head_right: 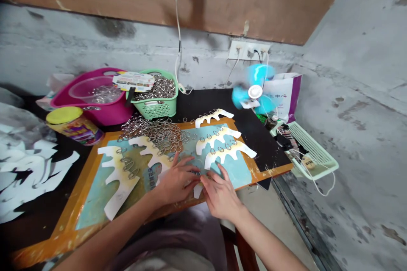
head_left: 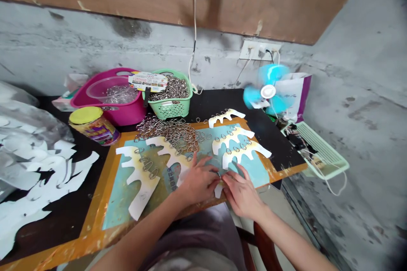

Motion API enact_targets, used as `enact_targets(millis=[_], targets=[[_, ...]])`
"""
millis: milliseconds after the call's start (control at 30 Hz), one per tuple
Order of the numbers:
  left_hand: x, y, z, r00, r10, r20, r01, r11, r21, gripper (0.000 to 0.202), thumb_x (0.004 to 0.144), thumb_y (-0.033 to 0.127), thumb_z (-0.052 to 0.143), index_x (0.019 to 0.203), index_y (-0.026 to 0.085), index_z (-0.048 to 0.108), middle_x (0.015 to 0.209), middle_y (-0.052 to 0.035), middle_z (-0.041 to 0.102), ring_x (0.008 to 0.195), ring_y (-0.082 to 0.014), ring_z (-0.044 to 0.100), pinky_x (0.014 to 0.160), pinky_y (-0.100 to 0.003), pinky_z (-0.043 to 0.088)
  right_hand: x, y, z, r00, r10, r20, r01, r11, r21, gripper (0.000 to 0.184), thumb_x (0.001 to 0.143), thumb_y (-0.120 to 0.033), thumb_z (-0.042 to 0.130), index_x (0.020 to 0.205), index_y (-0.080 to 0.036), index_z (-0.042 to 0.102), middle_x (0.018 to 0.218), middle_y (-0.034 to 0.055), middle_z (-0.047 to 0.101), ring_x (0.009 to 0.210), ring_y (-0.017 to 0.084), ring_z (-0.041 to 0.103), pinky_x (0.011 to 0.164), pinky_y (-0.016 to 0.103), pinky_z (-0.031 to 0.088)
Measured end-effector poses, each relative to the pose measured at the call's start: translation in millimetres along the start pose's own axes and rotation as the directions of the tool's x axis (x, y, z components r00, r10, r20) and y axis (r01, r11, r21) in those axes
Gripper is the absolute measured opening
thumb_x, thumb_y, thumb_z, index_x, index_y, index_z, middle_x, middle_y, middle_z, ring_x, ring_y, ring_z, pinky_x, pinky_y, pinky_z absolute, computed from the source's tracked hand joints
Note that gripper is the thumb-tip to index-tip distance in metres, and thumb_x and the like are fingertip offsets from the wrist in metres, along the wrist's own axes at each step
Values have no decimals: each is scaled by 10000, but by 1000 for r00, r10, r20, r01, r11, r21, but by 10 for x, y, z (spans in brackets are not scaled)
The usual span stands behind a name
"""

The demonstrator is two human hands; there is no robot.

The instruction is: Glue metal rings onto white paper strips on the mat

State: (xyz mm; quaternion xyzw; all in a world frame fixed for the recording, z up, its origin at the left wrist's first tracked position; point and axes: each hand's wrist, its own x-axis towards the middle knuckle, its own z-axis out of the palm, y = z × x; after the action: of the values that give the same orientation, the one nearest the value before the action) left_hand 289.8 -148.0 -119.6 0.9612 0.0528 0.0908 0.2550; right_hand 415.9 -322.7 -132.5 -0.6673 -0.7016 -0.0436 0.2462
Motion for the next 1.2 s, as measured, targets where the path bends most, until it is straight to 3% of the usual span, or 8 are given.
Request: enact_targets(millis=[167, 300, 433, 600, 700, 900, 1100, 1200], targets=[[61, 43, -45, 999, -46, -8, 47, 997, 59, 144, 897, 244, 611, 930, 234, 750, 1219, -86, 677, 1316, -338, 495, 1161, -726, 141, 10, -58, 16, 999, 40, 0, -40, 999, -21, 525, 901, -98, 463, 1416, -112, 366, 1115, 142, 688, 1123, 282, 581, 1155, 632, 223], [181, 113, -57, 999, 19, 47, -27, 981, 194, 127, 894, 257, 624, 901, 186, 729, 1341, -163, 562, 1368, -377, 407, 1103, -782, 169, -31, -98, 19, 996, 89, -17, -89, 996, -7, 543, 907, -109, 454, 1437, -116, 333, 1194, 154, 661, 1187, 296, 561, 1157, 647, 200], [205, 132, -70, 995, 24, 96, -40, 985, 170, 102, 875, 197, 617, 825, 182, 705, 1336, -147, 544, 1362, -361, 410, 1099, -751, 242, -74, -126, -10, 988, 152, 3, -152, 988, 22, 503, 923, -121, 453, 1416, -113, 358, 1201, 151, 663, 1208, 294, 547, 1168, 667, 130], [-24, 134, -91, 992, 128, -9, -124, 974, 188, 160, 905, 144, 538, 891, 182, 693, 1351, -136, 549, 1417, -335, 349, 1151, -738, 114, -86, -143, -43, 978, 196, 68, -198, 979, 36, 379, 938, -146, 466, 1311, -197, 511, 1112, 82, 699, 1226, 292, 512, 1160, 682, 83], [-86, 133, -134, 996, 70, -49, -61, 984, 169, 157, 889, 190, 589, 1012, 189, 686, 1475, -166, 433, 1448, -359, 288, 1126, -746, 182, -85, -151, -53, 978, 196, 72, -199, 979, 46, 360, 939, -150, 477, 1284, -220, 551, 1095, 63, 703, 1207, 276, 525, 1167, 670, 73], [174, 131, -163, 998, 6, 63, -19, 976, 217, 120, 891, 210, 617, 827, 175, 712, 1439, -162, 478, 1465, -376, 260, 1085, -800, 129, -127, -164, -57, 979, 184, 84, -188, 982, 35, 363, 943, -140, 480, 1273, -251, 583, 1228, 53, 681, 1232, 277, 514, 1163, 667, 18], [344, 99, -136, 974, 99, 203, -147, 960, 237, 122, 857, 139, 617, 770, 152, 701, 1442, -170, 484, 1471, -395, 242, 1089, -788, 176, -151, -170, -63, 974, 208, 93, -214, 976, 52, 419, 924, -122, 476, 1314, -258, 545, 1202, 60, 684, 1243, 274, 514, 1165, 677, 41], [281, 64, -72, 959, 231, 166, -271, 921, 280, 127, 870, 148, 602, 792, 154, 701, 1402, -168, 517, 1453, -389, 288, 1132, -758, 143, -135, -175, -76, 961, 260, 97, -270, 958, 98, 387, 907, -116, 467, 1274, -222, 528, 1167, 75, 681, 1221, 264, 526, 1169, 674, 71]])
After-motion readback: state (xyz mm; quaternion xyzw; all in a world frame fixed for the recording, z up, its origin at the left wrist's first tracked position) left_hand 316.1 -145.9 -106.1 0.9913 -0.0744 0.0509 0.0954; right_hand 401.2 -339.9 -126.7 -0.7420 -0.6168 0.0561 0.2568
